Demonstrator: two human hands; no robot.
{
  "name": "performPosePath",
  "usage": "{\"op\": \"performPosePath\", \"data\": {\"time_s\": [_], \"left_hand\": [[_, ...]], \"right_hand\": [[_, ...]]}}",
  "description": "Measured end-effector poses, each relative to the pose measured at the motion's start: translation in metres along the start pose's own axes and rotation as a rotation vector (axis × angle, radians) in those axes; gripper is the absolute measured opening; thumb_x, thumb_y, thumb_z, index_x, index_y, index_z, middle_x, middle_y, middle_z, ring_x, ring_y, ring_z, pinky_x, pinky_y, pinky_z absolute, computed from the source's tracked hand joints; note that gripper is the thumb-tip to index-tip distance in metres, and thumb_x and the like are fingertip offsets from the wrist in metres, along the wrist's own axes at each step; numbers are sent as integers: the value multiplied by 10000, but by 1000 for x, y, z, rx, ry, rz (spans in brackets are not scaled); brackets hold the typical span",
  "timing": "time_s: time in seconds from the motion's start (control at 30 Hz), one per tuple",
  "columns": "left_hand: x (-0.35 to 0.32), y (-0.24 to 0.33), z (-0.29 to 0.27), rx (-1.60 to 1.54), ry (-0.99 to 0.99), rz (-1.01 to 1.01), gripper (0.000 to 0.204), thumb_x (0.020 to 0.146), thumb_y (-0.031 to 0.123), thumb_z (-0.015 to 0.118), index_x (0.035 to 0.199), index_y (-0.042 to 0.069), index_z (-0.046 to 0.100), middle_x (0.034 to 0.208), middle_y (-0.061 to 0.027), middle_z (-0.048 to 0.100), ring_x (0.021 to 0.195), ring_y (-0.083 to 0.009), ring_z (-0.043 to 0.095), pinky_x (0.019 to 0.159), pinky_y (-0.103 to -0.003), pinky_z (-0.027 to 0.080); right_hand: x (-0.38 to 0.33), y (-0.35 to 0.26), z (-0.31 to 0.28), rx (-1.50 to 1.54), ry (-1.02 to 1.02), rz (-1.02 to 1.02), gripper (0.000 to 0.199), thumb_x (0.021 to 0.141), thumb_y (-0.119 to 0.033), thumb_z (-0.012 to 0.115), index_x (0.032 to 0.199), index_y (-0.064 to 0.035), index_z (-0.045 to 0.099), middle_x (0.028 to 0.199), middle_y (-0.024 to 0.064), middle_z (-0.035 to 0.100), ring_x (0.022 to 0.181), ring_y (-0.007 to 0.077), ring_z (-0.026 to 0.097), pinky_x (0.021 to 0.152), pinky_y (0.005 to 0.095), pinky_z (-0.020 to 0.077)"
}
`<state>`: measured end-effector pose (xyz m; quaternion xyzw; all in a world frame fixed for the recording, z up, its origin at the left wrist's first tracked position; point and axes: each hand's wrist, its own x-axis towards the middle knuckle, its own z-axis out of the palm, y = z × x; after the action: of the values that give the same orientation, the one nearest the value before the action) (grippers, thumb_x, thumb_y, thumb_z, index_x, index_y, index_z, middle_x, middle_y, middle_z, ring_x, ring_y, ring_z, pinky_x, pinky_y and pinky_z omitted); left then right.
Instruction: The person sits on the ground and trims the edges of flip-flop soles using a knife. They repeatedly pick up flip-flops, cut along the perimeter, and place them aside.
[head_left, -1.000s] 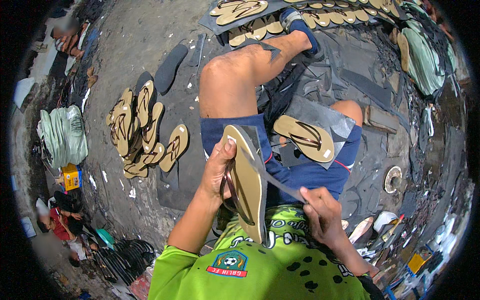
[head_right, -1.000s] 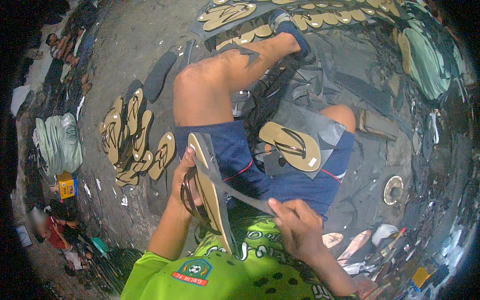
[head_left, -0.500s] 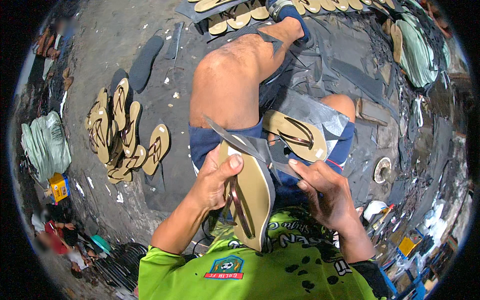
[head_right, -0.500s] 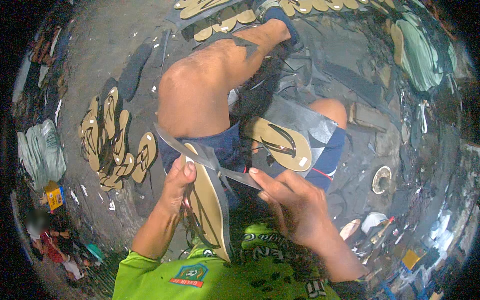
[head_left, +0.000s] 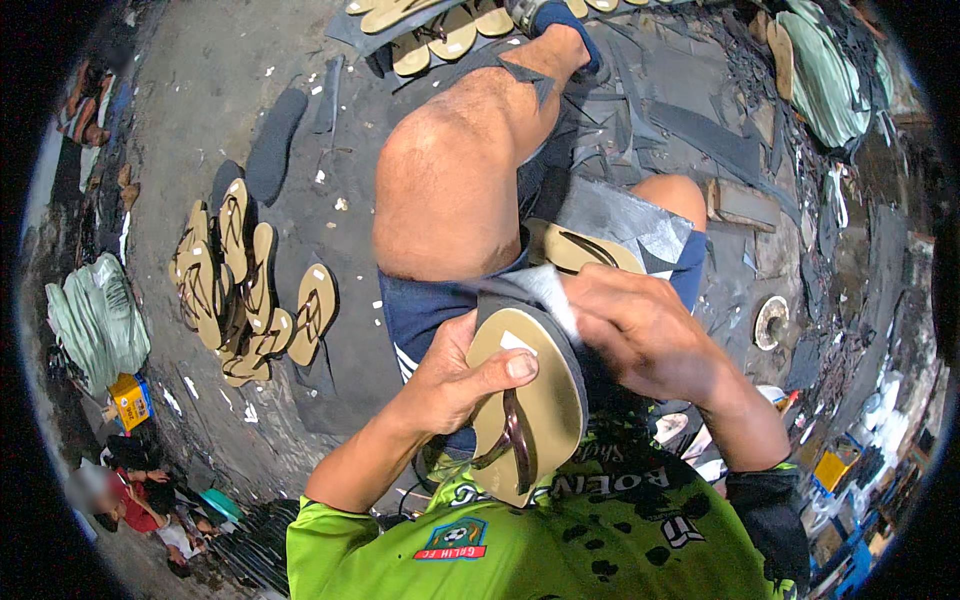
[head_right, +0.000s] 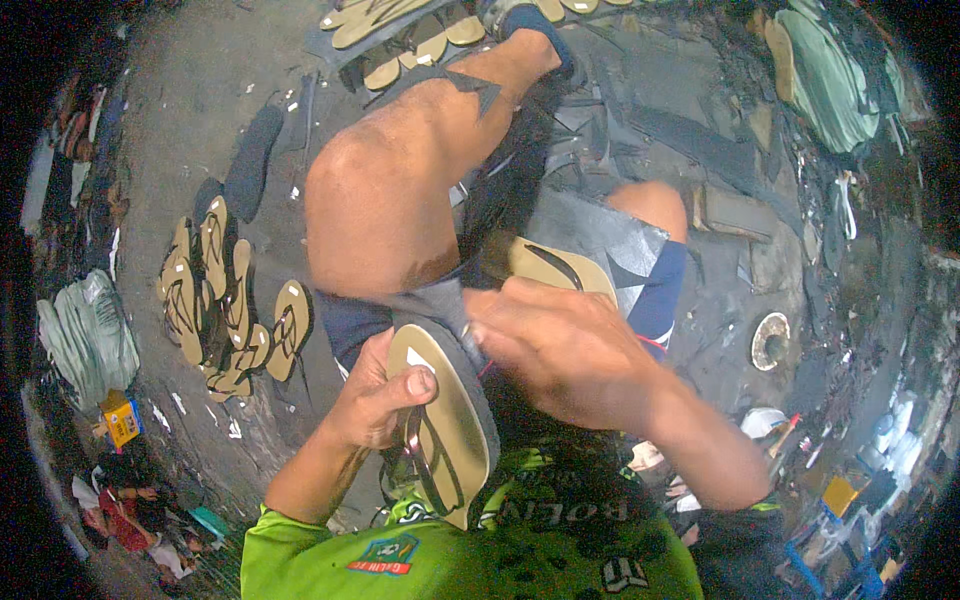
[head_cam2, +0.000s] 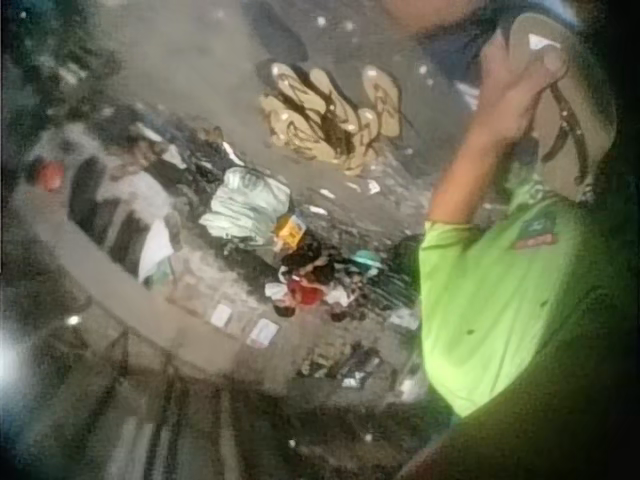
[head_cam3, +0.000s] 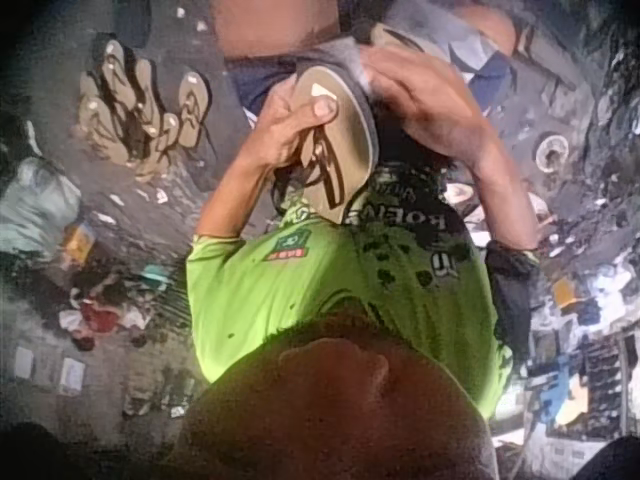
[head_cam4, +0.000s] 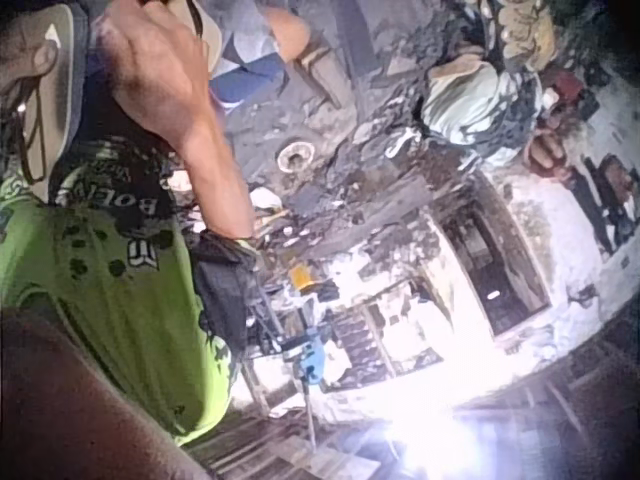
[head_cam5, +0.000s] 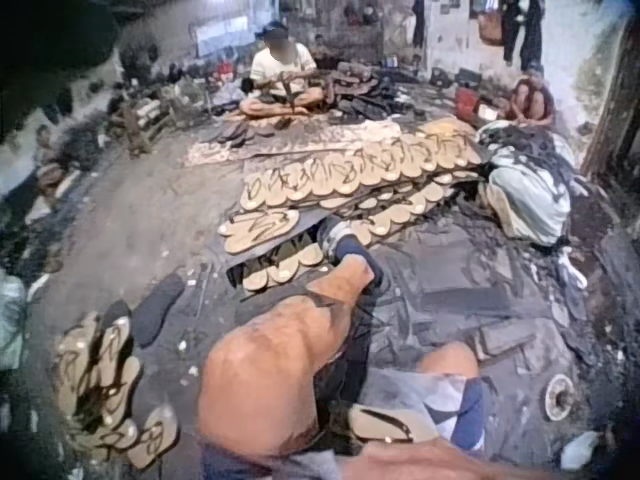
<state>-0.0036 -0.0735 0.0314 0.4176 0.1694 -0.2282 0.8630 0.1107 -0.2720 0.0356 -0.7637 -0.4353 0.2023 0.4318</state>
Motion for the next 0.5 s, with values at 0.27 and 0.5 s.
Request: {"op": "performPosePath", "data": {"time_s": [0.27,0.5], "left_hand": [[-15,76,-12,-171,716,888,145,907,162,584,1018,69,587,937,-30,638,838,-109,616,747,-280,523],[-13,-6,31,-516,362,578,380,882,222,663,1218,88,548,1093,-34,651,968,-157,642,821,-255,560]], "right_hand": [[-54,-13,-2,1007,768,559,459,988,-420,451,1251,-47,497,828,48,592,651,105,552,566,250,462],[-94,-28,50,-23,557,96,411,828,-69,635,1234,-52,579,869,156,600,694,267,590,610,354,492]]}}
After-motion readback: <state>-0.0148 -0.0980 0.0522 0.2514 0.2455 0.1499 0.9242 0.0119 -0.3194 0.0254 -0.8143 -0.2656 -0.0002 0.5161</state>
